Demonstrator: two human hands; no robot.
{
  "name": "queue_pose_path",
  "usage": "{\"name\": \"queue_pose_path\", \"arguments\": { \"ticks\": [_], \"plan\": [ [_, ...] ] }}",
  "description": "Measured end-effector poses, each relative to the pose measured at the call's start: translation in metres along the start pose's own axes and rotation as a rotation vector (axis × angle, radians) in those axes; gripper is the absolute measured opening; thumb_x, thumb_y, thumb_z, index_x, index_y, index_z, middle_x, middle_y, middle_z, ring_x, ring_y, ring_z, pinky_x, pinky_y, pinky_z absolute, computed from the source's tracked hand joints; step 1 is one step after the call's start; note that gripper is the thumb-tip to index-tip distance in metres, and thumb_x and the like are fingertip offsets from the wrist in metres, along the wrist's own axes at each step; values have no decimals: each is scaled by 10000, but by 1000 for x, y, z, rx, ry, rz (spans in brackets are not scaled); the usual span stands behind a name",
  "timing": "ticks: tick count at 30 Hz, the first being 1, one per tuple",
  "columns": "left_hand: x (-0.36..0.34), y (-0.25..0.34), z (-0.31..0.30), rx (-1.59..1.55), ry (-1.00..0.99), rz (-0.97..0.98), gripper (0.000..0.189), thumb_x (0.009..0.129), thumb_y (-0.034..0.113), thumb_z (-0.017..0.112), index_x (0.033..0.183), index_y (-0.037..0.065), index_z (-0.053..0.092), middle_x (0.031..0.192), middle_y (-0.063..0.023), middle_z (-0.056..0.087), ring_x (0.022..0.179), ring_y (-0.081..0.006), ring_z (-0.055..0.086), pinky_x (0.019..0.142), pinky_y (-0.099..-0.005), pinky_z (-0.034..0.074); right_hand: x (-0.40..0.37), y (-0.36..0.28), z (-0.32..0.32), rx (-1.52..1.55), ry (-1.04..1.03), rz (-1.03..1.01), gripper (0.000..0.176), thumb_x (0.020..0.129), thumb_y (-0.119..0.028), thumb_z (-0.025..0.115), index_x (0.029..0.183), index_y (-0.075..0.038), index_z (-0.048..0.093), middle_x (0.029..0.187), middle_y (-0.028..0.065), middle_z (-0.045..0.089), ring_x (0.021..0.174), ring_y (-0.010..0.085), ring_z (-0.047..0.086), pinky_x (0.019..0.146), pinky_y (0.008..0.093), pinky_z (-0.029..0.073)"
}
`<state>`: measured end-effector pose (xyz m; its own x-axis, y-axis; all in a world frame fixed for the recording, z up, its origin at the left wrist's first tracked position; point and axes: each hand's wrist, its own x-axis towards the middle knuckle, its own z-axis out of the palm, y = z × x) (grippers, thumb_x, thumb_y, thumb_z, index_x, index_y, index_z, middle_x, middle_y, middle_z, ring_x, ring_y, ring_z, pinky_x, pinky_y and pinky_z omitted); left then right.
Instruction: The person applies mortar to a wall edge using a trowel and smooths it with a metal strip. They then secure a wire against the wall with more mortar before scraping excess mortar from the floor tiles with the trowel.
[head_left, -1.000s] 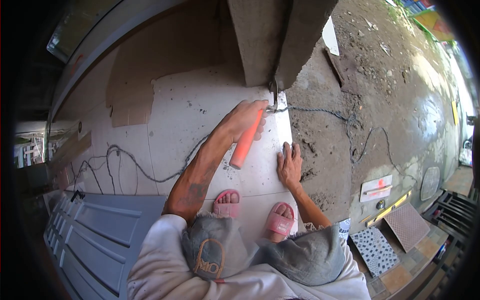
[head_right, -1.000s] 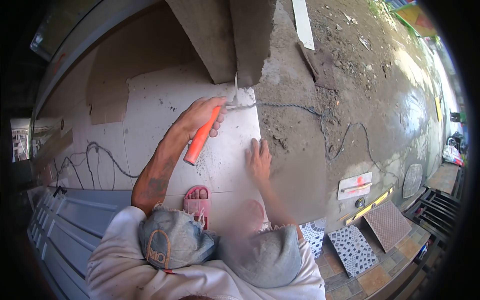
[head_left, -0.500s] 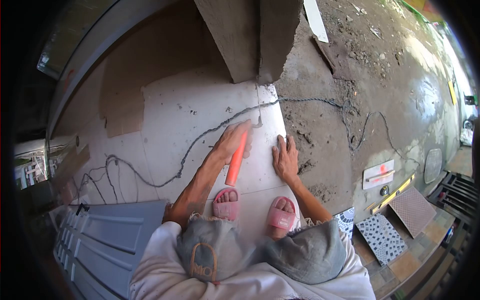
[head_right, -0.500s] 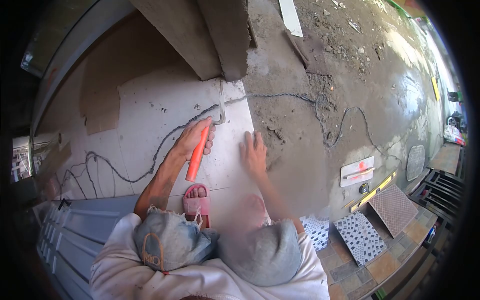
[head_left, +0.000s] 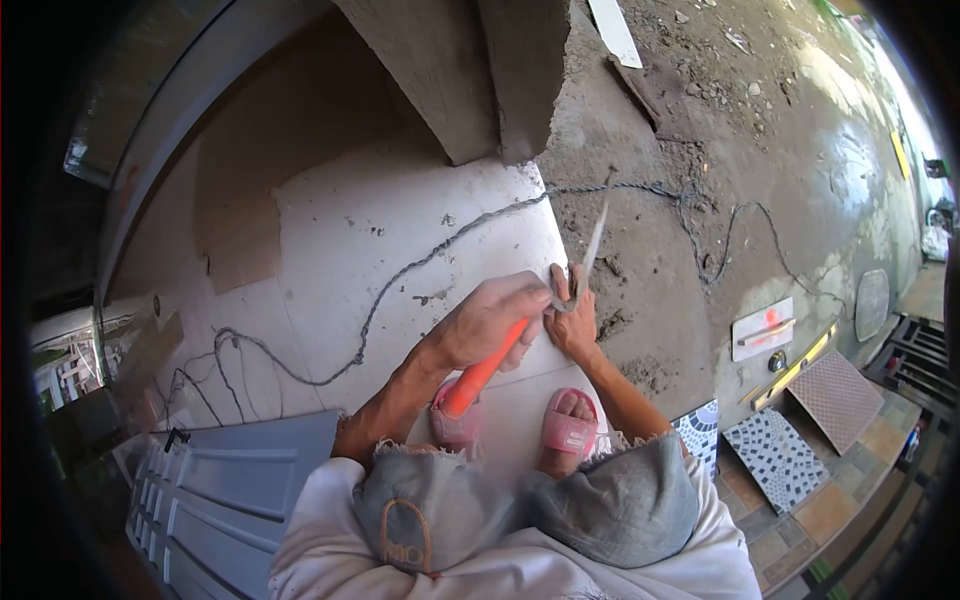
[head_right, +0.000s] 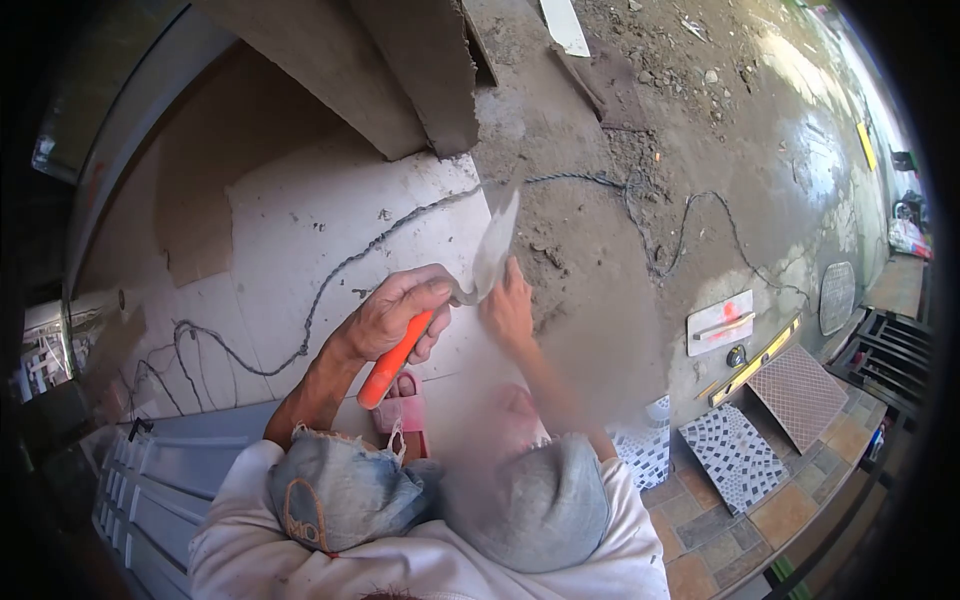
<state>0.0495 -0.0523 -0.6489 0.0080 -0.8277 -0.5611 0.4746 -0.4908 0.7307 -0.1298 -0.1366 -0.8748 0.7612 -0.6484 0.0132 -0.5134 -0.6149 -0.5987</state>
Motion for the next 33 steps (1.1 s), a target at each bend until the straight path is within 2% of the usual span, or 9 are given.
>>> {"name": "queue_pose_path", "arguments": {
  "ticks": [3, 4, 7, 8, 10, 12, 13, 21, 33],
  "plan": [
    [18, 20, 16, -103, -303, -4, 301, 1029, 325, 474, 1069, 39, 557, 682, -12, 514, 489, -83, 467, 419, -241, 384, -12, 45, 46, 197, -213, 194, 486, 968, -295, 544, 1406, -100, 465, 1402, 162, 493, 1281, 368, 475, 1057, 469, 373],
    [45, 10, 18, -164, -292, -137, 297, 1026, 332, 481, 1041, 46, 558, 674, -6, 505, 498, -87, 464, 428, -245, 385, -14, 53, 56, 292, -230, 206, 493, 972, -292, 526, 1419, -96, 455, 1401, 147, 504, 1294, 347, 467, 1075, 455, 364],
    [114, -64, 22, 7, 24, -298, 302, 1018, 359, 495, 951, 72, 562, 656, 15, 480, 519, -100, 452, 451, -256, 383, -6, 47, 51, 491, -178, 168, 514, 978, -283, 497, 1447, -85, 430, 1404, 113, 521, 1324, 293, 447, 1114, 424, 345],
    [113, -76, 21, -110, -38, -294, 302, 1017, 362, 496, 951, 74, 561, 661, 16, 482, 517, -102, 450, 452, -257, 383, -12, 45, 42, 498, -112, 119, 522, 975, -281, 503, 1451, -81, 426, 1410, 109, 518, 1329, 282, 444, 1117, 422, 346],
    [106, -83, 13, -309, -174, -314, 302, 1015, 368, 498, 952, 78, 559, 669, 16, 484, 514, -106, 446, 455, -260, 383, -5, 41, 33, 189, -38, -68, 516, 969, -273, 530, 1433, -65, 440, 1407, 124, 516, 1321, 317, 445, 1085, 453, 368],
    [73, -66, 3, -201, -12, -218, 324, 1005, 394, 513, 1004, 71, 542, 688, 7, 493, 516, -97, 444, 449, -259, 385, -6, 32, 16, -124, 13, -258, 511, 964, -265, 558, 1415, -48, 455, 1404, 138, 515, 1314, 352, 447, 1053, 485, 391],
    [59, -54, -6, -120, 52, -194, 337, 1001, 404, 519, 1019, 68, 535, 698, 1, 497, 517, -96, 446, 444, -260, 391, -1, 14, 9, -22, 2, -58, 491, 964, -267, 581, 1402, -71, 477, 1397, 211, 484, 1287, 400, 457, 1019, 498, 401],
    [53, -85, -58, -146, 492, -1, 409, 980, 455, 510, 1026, 49, 518, 724, -24, 503, 538, -122, 508, 438, -279, 452, 3, -1, 0, -42, 23, 25, 444, 1000, -280, 541, 1401, -105, 464, 1424, 266, 393, 1118, 401, 541, 967, 490, 427],
    [49, -43, -65, 57, 538, 48, 424, 958, 457, 523, 981, 34, 521, 716, -32, 504, 519, -130, 494, 448, -288, 443, 3, -2, 1, -35, -1, 45, 442, 1008, -294, 528, 1404, -111, 456, 1428, 266, 388, 1151, 423, 520, 987, 494, 423]
  ]
}}
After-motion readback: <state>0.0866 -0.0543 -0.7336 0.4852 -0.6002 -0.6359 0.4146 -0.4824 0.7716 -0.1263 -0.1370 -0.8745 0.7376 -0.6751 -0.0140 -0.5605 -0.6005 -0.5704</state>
